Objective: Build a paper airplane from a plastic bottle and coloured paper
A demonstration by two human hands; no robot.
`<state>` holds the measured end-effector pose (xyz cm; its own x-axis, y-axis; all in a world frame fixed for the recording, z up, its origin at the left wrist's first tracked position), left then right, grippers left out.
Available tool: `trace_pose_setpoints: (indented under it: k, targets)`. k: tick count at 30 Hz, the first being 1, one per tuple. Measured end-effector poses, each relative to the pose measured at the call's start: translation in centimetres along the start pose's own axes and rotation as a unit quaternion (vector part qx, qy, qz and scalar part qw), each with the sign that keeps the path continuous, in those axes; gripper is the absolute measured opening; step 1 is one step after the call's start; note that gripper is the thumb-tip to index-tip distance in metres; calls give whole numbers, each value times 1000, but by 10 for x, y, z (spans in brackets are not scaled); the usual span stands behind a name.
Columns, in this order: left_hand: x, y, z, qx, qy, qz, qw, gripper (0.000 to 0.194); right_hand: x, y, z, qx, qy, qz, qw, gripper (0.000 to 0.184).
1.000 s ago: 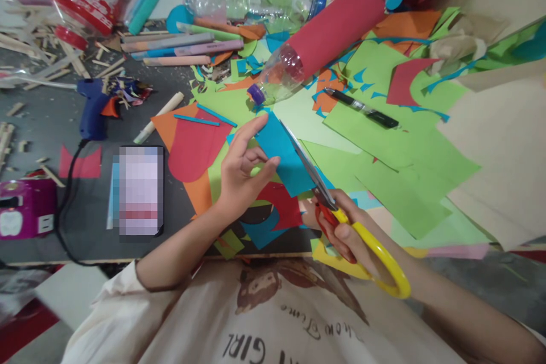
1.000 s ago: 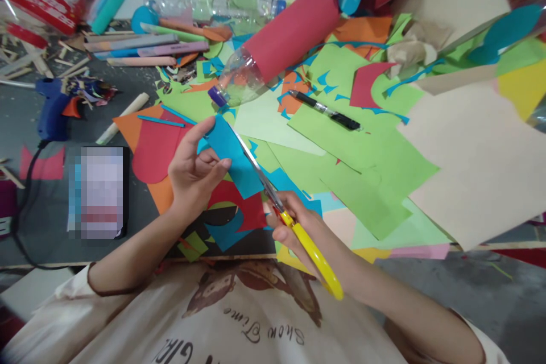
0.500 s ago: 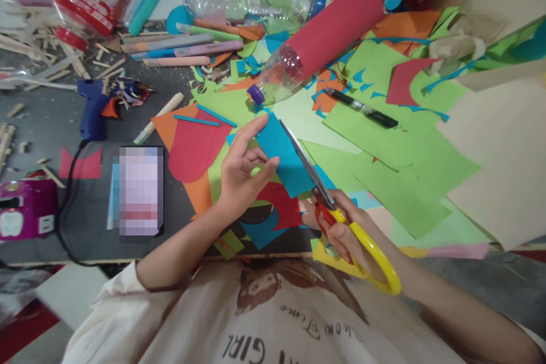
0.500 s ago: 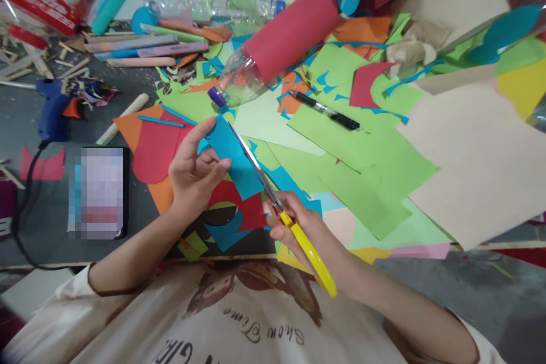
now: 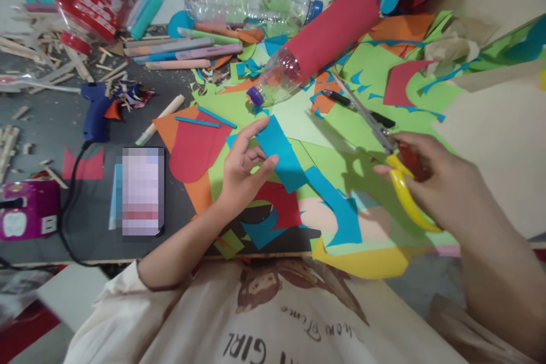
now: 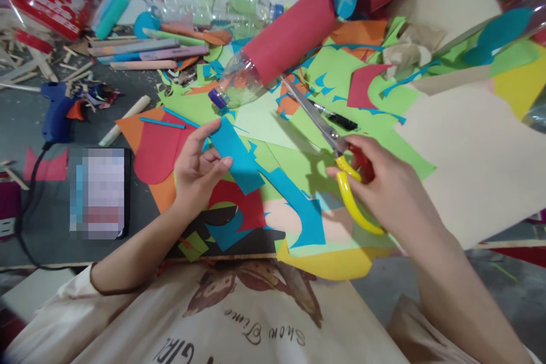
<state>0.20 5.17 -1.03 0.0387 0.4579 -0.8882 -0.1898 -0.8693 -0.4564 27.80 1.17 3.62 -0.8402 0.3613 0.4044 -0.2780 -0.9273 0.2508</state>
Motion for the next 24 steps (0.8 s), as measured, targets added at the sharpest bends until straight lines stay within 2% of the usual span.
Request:
trace_pose_setpoints:
  k: [2,4,10,12,14,16,17,19,22,24]
  targets:
    - [-1,-1,0,6,-8,5,1000,43,-5,-16,6,-57,58,4,997,41]
    - [-1,-2,1,-1,-28,17,999,39,-10,-27,4,-73,80,31,994,38]
    - [1,-3,6,-29,-62,47,997,31,-27,-38,1,-44,135,108,984,41]
    - [0,-3,7,-34,-61,43,997,30,-23,-35,5,-42,177,143,973,42]
    - [-1,-4,8,-39,-58,37,997,29,-14,-31,12,-85,206,158,962,37]
    - [-1,-3,8,-40,-53,40,997,28,0,-25,17,-141,185,157,960,32]
    - [-1,-3,8,-40,-50,44,997,28,10,-22,16,-145,152,168,963,31]
    - [0,-1,7,-35,-39,59,997,30,33,-13,5,-111,44,219,968,27]
    - [1,0,4,-23,-7,73,997,34,64,-8,-29,23,-54,259,964,21]
    - [0,0,2,-16,7,69,997,36,80,-8,-44,43,-123,283,950,21]
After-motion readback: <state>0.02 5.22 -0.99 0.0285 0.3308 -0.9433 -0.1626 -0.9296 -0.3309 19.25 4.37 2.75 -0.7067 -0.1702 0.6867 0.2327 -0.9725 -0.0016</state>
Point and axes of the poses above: each hand's wrist, its own y-axis away from the middle knuckle, its own z-axis out of the back of the hand, x = y × z, the point moved 6 cm from there along -y, towards the middle knuckle, and after that the axes turned 12 degrees about -z, right-handed, at the moved point
